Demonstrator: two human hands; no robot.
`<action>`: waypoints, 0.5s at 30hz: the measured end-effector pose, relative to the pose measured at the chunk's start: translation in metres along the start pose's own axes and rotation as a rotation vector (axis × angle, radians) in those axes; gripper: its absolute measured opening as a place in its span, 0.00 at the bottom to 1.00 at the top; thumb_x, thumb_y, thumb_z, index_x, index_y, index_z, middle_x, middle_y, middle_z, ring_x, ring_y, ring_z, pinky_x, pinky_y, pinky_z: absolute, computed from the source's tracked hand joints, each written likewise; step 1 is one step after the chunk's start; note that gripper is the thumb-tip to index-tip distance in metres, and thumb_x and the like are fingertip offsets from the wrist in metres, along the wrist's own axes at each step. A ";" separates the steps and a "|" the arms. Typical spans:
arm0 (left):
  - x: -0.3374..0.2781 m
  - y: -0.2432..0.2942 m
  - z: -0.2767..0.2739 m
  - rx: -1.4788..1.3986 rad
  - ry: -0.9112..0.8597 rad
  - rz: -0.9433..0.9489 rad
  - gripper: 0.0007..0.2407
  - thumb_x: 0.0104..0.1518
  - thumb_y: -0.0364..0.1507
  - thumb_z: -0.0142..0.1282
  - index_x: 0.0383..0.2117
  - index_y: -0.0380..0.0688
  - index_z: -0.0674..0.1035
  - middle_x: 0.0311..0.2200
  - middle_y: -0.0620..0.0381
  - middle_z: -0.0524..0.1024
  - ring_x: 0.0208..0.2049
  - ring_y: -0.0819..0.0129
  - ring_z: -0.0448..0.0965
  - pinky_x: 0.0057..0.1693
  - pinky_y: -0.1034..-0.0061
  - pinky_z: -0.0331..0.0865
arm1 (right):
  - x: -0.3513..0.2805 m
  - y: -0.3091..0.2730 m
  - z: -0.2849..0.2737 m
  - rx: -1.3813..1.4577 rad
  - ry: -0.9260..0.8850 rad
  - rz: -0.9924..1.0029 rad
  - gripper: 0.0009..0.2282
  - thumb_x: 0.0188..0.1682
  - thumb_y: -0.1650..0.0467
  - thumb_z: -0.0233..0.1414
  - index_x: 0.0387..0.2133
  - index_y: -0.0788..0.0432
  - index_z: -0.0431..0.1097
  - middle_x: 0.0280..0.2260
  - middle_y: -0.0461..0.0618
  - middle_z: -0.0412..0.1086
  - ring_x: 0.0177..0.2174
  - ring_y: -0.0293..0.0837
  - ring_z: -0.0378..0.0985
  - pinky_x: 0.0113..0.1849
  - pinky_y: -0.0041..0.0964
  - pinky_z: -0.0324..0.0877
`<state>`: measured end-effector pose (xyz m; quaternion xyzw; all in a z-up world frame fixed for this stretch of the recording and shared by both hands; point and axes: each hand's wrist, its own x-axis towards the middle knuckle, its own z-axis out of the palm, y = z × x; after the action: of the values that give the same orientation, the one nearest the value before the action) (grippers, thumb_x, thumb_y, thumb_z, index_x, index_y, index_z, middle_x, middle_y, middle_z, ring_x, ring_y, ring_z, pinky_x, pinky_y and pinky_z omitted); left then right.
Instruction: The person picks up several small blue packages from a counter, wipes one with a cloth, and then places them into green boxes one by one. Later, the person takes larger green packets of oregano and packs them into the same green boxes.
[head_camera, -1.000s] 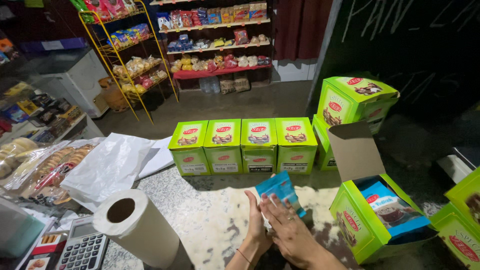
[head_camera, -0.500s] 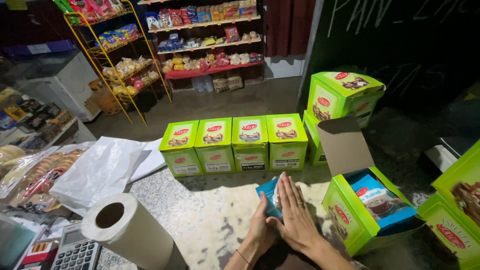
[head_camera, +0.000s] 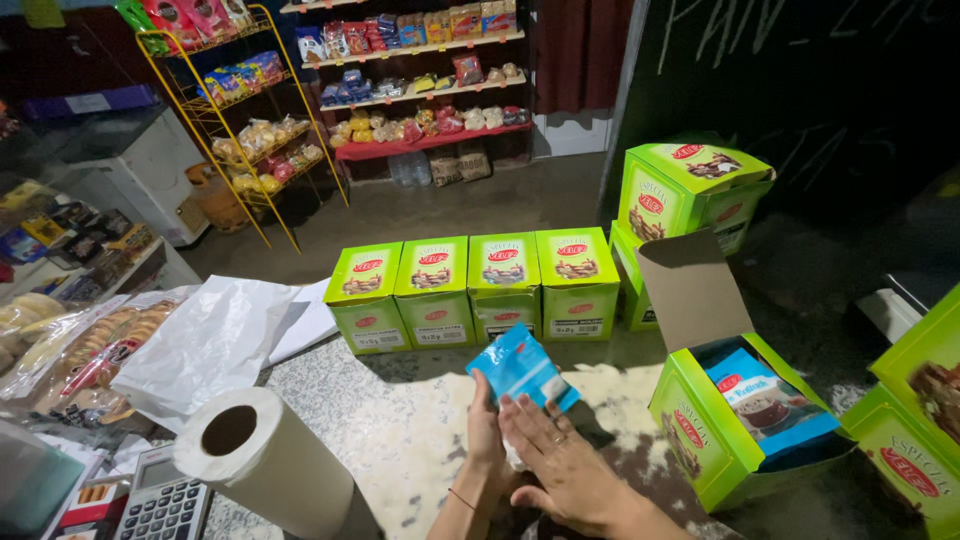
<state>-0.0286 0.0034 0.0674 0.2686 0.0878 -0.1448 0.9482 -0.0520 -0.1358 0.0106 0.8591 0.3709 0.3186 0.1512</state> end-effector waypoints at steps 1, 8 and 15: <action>0.002 0.001 -0.004 0.003 0.001 -0.002 0.31 0.62 0.54 0.36 0.52 0.39 0.77 0.46 0.46 0.80 0.46 0.51 0.80 0.58 0.57 0.72 | 0.000 0.001 0.002 0.002 0.000 0.003 0.49 0.51 0.35 0.33 0.73 0.60 0.32 0.74 0.56 0.28 0.72 0.52 0.28 0.68 0.47 0.30; 0.016 0.003 -0.004 -0.228 0.004 -0.030 0.33 0.61 0.52 0.36 0.63 0.35 0.68 0.61 0.38 0.69 0.61 0.44 0.68 0.70 0.49 0.57 | -0.003 0.017 0.014 0.186 0.086 0.198 0.49 0.47 0.37 0.35 0.72 0.60 0.36 0.73 0.56 0.33 0.72 0.50 0.32 0.68 0.51 0.31; -0.001 0.001 0.025 -0.128 0.077 -0.038 0.32 0.60 0.47 0.38 0.64 0.34 0.68 0.61 0.35 0.70 0.60 0.43 0.70 0.68 0.50 0.60 | -0.001 0.036 -0.013 0.846 -0.042 0.407 0.46 0.42 0.76 0.61 0.71 0.61 0.34 0.73 0.54 0.30 0.71 0.52 0.36 0.66 0.43 0.44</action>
<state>-0.0274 -0.0089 0.0890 0.2111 0.1384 -0.1466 0.9564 -0.0416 -0.1611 0.0376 0.9069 0.2889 0.1451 -0.2702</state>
